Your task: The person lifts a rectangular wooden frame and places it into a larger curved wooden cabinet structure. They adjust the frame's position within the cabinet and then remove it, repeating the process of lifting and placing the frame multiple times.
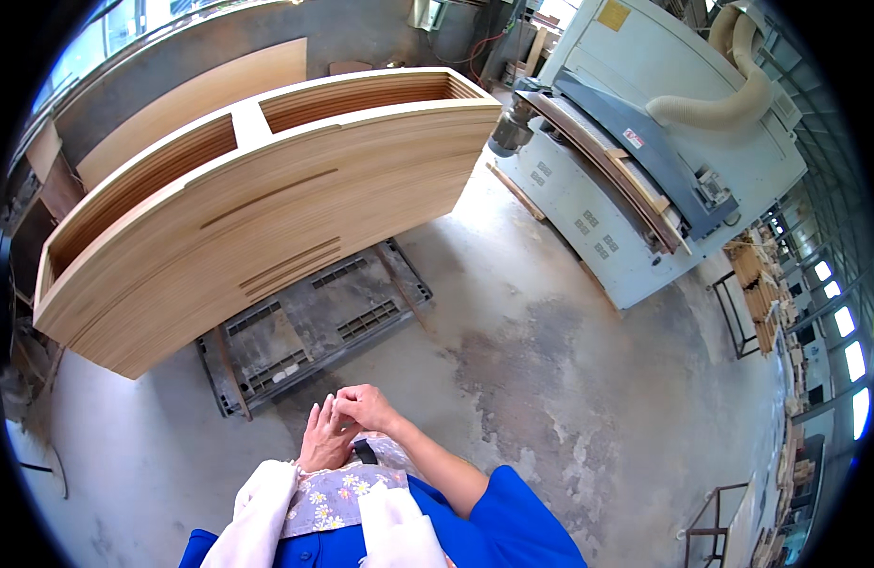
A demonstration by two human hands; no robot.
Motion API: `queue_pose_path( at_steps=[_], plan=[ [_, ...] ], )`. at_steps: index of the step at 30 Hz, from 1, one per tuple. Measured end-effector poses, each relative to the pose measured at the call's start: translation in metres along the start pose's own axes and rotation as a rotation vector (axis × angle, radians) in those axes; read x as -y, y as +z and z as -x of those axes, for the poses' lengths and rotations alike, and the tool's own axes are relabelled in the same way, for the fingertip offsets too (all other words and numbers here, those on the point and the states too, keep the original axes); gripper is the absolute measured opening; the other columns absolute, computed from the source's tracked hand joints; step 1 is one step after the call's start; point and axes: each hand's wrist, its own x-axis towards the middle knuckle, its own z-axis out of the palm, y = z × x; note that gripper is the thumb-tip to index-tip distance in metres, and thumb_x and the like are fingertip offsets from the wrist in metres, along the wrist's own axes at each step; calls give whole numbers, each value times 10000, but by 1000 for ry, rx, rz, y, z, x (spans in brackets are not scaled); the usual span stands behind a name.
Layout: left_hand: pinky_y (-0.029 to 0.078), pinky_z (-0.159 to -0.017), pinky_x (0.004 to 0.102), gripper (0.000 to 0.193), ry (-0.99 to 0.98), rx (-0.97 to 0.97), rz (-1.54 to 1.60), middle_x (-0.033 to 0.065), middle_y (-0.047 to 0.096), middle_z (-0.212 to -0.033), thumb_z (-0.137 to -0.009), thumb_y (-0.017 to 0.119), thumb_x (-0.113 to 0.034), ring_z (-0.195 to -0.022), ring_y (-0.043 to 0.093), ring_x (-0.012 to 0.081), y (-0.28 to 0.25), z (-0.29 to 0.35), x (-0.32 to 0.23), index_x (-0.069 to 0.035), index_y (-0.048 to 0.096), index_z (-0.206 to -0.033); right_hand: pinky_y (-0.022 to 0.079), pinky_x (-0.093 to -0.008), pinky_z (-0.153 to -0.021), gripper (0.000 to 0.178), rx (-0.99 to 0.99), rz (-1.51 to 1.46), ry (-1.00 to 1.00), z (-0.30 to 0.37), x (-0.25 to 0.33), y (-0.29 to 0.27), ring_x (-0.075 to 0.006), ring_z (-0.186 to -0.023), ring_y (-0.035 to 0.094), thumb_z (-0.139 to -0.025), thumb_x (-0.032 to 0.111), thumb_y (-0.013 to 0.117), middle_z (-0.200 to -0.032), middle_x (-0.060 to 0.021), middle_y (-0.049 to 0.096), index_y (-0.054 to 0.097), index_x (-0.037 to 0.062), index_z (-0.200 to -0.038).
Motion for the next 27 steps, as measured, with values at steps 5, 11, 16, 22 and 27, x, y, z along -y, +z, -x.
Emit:
queue_pose_path(
  at_steps=[5,11,16,22,27],
  plan=[
    [257,-1063,538,529,-130,33,-57,153,348,-1359,-679,702,-249,-1329,261,381,-14,-26,-6,-228,583,-1195,466,-253,-566,203,21,136,-174,-26,2,-21,-73,-633,565,-844,194,529,-686,-16,626,642,30,-805],
    [258,-1058,541,528,-45,26,-94,137,346,-1371,-675,712,-248,-1324,274,376,-19,-59,-12,-209,586,-1186,481,-273,-565,201,-70,-43,-109,-19,10,-50,-98,-598,581,-804,187,539,-661,-50,638,659,29,-766],
    [261,-1054,542,545,-22,94,-108,131,352,-1371,-689,704,-268,-1320,285,370,-10,-76,-19,-151,560,-1202,484,-269,-554,222,-178,101,-167,-16,-4,-68,-123,-558,593,-809,204,542,-647,-64,650,662,32,-734],
    [295,-1045,509,557,37,96,-54,155,334,-1388,-673,713,-247,-1316,297,368,-6,-87,-22,-139,563,-1198,472,-245,-582,202,-108,-179,-113,-5,-11,-79,-86,-622,566,-850,189,543,-700,-30,636,647,21,-807],
    [355,-1021,440,588,77,56,114,203,286,-1420,-627,728,-176,-1296,333,367,-3,-89,-23,-109,568,-1188,449,-222,-613,183,-120,-278,-82,6,-6,-80,-56,-670,523,-886,172,516,-758,17,598,632,30,-870]
  ],
)
